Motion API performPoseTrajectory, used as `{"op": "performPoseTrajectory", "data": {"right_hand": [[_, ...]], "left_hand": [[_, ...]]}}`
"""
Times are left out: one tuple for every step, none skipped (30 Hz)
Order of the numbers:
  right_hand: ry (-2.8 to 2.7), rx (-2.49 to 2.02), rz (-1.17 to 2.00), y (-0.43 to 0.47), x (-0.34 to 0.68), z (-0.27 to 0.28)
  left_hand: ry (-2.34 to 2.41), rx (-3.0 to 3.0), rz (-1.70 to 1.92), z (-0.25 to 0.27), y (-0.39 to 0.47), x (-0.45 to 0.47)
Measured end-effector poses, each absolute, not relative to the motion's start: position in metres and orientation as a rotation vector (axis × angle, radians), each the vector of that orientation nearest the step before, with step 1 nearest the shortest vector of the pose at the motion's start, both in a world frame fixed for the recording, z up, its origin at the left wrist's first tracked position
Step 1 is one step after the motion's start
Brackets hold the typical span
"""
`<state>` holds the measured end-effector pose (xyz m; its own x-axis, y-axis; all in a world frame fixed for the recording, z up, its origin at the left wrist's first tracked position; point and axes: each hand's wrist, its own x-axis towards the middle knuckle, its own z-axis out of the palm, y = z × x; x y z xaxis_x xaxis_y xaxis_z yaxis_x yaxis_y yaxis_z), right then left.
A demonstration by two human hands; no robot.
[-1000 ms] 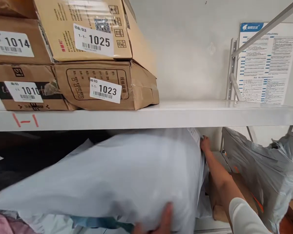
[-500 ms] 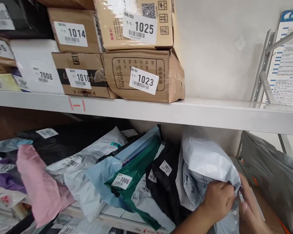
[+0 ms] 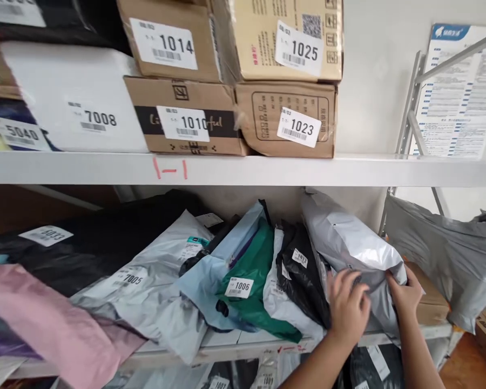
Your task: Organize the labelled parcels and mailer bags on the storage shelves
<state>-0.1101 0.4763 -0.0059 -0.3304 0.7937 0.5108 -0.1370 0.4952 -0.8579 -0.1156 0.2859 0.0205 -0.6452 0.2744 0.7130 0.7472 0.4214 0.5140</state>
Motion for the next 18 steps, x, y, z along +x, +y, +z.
{"op": "performPoseTrajectory", "data": {"right_hand": [[-1.594, -0.617, 1.099, 0.476, -0.109, -0.003], [-1.558, -0.656, 1.131, 0.476, -0.108, -0.001], [-1.529, -0.69, 1.147, 0.476, -0.108, 0.001], [-1.509, -0.715, 1.153, 0.476, -0.107, 0.003], [-1.488, -0.731, 1.155, 0.475, -0.107, 0.004], [-1.467, -0.738, 1.157, 0.475, -0.107, 0.004], [-1.449, -0.736, 1.161, 0.474, -0.106, 0.003], [-1.435, -0.731, 1.167, 0.473, -0.105, 0.003], [-1.426, -0.725, 1.173, 0.473, -0.105, 0.002], [-1.421, -0.72, 1.177, 0.472, -0.104, 0.002], [-1.418, -0.717, 1.179, 0.472, -0.103, 0.002], [-1.413, -0.715, 1.178, 0.472, -0.102, 0.003], [-1.409, -0.712, 1.177, 0.471, -0.101, 0.003], [-1.403, -0.71, 1.176, 0.47, -0.1, 0.004], [-1.397, -0.708, 1.177, 0.468, -0.099, 0.004], [-1.394, -0.706, 1.176, 0.465, -0.098, 0.002], [-1.399, -0.709, 1.173, 0.462, -0.096, -0.001], [-1.417, -0.716, 1.166, 0.458, -0.094, -0.007]], "left_hand": [[-2.13, -0.67, -1.036, 0.005, 0.277, -0.116], [-2.168, -0.547, -0.919, -0.007, 0.269, -0.12], [-2.238, -0.44, -0.826, -0.015, 0.262, -0.126], [-2.332, -0.37, -0.752, -0.018, 0.258, -0.134], [-2.43, -0.323, -0.7, -0.017, 0.256, -0.142], [-2.52, -0.294, -0.673, -0.013, 0.257, -0.149], [-2.592, -0.285, -0.671, -0.006, 0.26, -0.155], [-2.643, -0.291, -0.691, 0.001, 0.263, -0.159], [-2.675, -0.299, -0.727, 0.008, 0.267, -0.163], [-2.693, -0.302, -0.773, 0.013, 0.269, -0.167], [-2.695, -0.305, -0.836, 0.017, 0.271, -0.171], [-2.685, -0.31, -0.91, 0.017, 0.27, -0.175], [-2.667, -0.319, -0.984, 0.016, 0.268, -0.179], [-2.643, -0.331, -1.052, 0.014, 0.265, -0.185], [-2.61, -0.344, -1.111, 0.011, 0.261, -0.19], [-2.568, -0.356, -1.156, 0.008, 0.258, -0.195], [-2.521, -0.358, -1.183, 0.006, 0.254, -0.2], [-2.472, -0.357, -1.195, 0.005, 0.252, -0.204]]}}
